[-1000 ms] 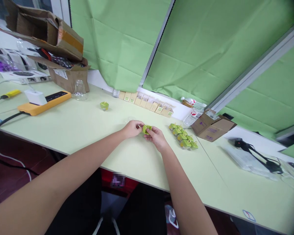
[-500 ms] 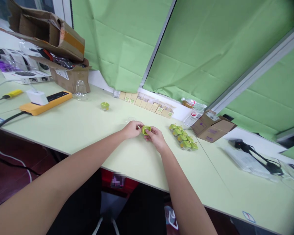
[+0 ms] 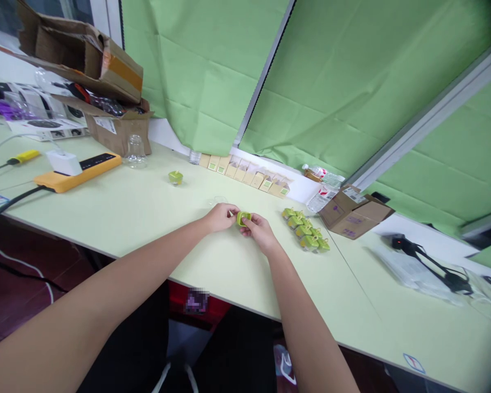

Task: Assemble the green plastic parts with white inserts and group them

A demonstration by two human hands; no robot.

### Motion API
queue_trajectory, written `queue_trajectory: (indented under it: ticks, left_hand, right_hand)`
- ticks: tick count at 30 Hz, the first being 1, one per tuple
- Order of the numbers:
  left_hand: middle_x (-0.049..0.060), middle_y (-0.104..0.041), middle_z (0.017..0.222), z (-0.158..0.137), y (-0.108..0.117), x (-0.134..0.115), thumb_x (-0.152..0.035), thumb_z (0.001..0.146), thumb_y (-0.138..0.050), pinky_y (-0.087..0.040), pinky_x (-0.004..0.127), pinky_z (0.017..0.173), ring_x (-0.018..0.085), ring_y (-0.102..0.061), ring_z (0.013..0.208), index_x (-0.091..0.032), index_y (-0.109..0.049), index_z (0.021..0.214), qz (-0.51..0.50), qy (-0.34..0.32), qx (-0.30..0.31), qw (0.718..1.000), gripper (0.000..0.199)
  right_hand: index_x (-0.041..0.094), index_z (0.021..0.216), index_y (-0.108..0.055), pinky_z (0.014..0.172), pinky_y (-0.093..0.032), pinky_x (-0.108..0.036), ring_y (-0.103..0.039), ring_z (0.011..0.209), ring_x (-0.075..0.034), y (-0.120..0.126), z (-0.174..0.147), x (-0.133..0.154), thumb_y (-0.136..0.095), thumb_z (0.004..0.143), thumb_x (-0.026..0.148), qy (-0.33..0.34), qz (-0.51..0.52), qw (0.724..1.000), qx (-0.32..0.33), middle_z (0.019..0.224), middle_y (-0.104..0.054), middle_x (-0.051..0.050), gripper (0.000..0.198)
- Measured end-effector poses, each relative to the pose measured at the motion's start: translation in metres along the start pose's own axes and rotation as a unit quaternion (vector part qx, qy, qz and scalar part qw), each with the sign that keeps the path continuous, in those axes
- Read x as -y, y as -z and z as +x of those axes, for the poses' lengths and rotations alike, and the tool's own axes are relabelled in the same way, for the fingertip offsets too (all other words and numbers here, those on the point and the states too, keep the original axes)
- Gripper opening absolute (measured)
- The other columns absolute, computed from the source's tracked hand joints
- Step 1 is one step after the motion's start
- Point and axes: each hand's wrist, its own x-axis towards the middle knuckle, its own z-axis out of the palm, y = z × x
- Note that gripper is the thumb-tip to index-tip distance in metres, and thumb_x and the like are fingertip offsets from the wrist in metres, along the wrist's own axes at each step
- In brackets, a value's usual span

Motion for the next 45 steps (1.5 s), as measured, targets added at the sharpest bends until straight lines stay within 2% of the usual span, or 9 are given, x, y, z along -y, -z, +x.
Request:
queue_trajectory:
  ticks: [12, 30, 38, 45]
  left_hand:
    - [0.001, -0.067, 0.081, -0.0004, -0.0014, -0.0003, -0.022, 0.077, -0.056, -0.041, 0.022, 0.058, 0.010, -0.049, 0.058, -0.015, -0.071, 0.087, -0.006, 0.014, 0.003, 1.000, 0.019]
    - [0.001, -0.067, 0.081, 0.0003, -0.0028, 0.0016, -0.028, 0.080, -0.057, -0.041, 0.024, 0.063, 0.011, -0.052, 0.064, -0.015, -0.070, 0.089, -0.024, 0.025, 0.013, 0.999, 0.020]
    - [0.000, -0.063, 0.075, 0.0032, -0.0038, 0.0064, -0.027, 0.079, -0.055, -0.042, 0.025, 0.067, 0.013, -0.053, 0.068, -0.015, -0.068, 0.081, -0.066, 0.027, 0.031, 0.997, 0.018]
    - [-0.003, -0.050, 0.061, 0.0011, -0.0008, 0.0025, -0.022, 0.077, -0.046, -0.036, 0.025, 0.060, 0.013, -0.046, 0.063, -0.017, -0.058, 0.065, -0.013, 0.018, 0.049, 0.999, 0.018]
  right_hand:
    - [0.018, 0.091, -0.063, 0.059, -0.053, -0.025, -0.065, 0.064, -0.012, 0.0008, 0.0016, -0.0023, -0.072, 0.075, 0.036, -0.001, -0.021, 1.000, 0.005, 0.082, -0.068, -0.004, 0.026]
    - [0.017, 0.094, -0.064, 0.060, -0.053, -0.024, -0.065, 0.065, -0.012, 0.0000, 0.0015, -0.0004, -0.063, 0.077, 0.026, -0.009, -0.026, 1.000, 0.009, 0.085, -0.069, -0.004, 0.019]
    - [0.018, 0.097, -0.064, 0.061, -0.053, -0.024, -0.065, 0.067, -0.012, -0.0007, 0.0003, -0.0002, -0.061, 0.076, 0.027, 0.000, -0.035, 0.999, 0.017, 0.090, -0.070, -0.005, 0.023]
    - [0.018, 0.092, -0.064, 0.062, -0.051, -0.024, -0.064, 0.067, -0.012, -0.0002, -0.0001, -0.0018, -0.063, 0.074, 0.028, 0.014, -0.045, 0.999, 0.025, 0.080, -0.068, -0.002, 0.021]
